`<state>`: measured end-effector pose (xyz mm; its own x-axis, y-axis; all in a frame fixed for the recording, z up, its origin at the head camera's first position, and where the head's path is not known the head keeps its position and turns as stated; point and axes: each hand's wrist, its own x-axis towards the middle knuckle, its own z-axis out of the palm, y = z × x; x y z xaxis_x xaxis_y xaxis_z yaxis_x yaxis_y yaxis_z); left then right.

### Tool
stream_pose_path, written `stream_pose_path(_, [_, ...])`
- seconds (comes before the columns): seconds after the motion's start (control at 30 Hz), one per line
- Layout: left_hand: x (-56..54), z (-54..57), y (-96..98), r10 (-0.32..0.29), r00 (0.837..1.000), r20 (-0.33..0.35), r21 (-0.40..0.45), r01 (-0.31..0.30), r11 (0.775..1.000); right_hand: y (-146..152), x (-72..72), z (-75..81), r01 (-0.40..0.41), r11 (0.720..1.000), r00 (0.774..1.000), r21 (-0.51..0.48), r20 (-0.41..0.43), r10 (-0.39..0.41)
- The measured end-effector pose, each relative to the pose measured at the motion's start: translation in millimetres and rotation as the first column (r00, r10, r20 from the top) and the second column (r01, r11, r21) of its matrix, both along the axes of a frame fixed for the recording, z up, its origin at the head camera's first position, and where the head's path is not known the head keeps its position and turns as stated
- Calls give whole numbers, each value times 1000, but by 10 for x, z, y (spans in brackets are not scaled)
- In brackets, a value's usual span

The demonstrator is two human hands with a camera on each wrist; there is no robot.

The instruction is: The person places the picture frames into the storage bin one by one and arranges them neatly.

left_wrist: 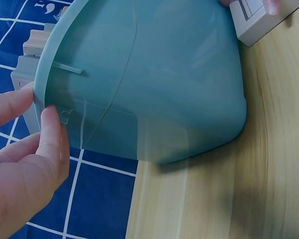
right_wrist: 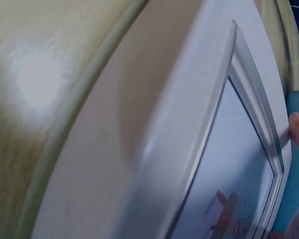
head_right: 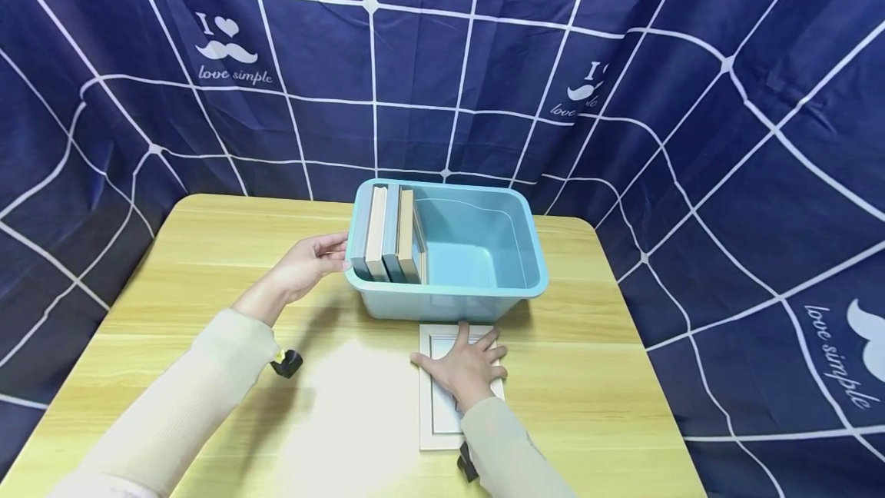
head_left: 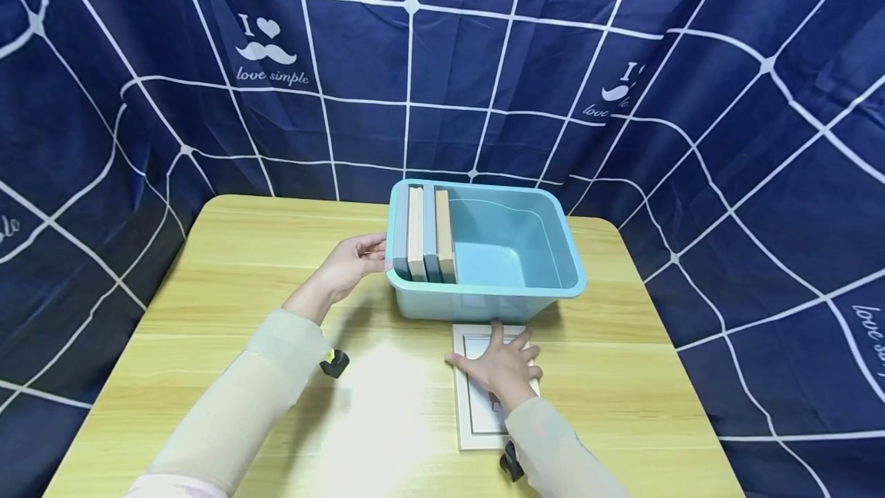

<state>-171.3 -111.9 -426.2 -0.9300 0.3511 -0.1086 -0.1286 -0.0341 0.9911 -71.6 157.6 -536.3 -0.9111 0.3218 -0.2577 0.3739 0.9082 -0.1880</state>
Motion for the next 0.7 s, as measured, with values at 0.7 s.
stream_pose_path(0.7, [-6,-11,20,10,1000,-10,2,-10,1000,4,-41,-28,85,994,986,-64,-140,-93])
